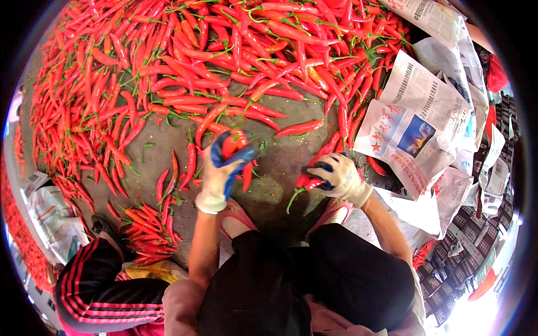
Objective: The person sits on the floor and sorts red chili peppers by hand, gathering them into bunches and placing them into a yellow sack. Other workers are visible nearby, also sorting peppers and transferring them into containers.
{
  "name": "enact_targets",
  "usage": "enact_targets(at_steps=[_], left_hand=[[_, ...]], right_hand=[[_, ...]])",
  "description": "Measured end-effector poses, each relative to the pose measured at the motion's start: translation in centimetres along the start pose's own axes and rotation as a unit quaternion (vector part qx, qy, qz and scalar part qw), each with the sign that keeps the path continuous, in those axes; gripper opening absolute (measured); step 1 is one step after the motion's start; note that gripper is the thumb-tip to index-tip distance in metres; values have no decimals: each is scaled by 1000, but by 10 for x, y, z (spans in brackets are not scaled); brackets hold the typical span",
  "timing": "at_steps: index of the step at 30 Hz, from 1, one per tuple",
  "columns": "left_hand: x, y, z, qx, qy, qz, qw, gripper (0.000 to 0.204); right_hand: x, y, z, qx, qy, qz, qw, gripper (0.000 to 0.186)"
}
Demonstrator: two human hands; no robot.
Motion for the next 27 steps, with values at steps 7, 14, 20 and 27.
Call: enact_targets(at_steps=[7,14,20,27], left_hand=[[-35,-40,-110,-711,-114,-151,677,49],[33,-99,-88,-645,-357,-42,675,40],[60,-46,-2,-411,-122,-30,903,45],[18,-16,28,-739,55,-169,650,56]], right_hand=[[58,50,8,-536,323,-295,722,43],[34,45,13,-769,294,-223,522,46],[-46,31,-7,-434,119,-257,855,58],[-145,-12,-11,168,121,-98,973,51]])
Point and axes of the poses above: each hand's wrist, its own x-axis away from the middle knuckle, its own z-axis out of the back of the hand, y = z × x, the point moved 6 cm from there along -x, towards the middle knuckle, and after that the axes turned 1 degree about y, right-handed, at the moved point
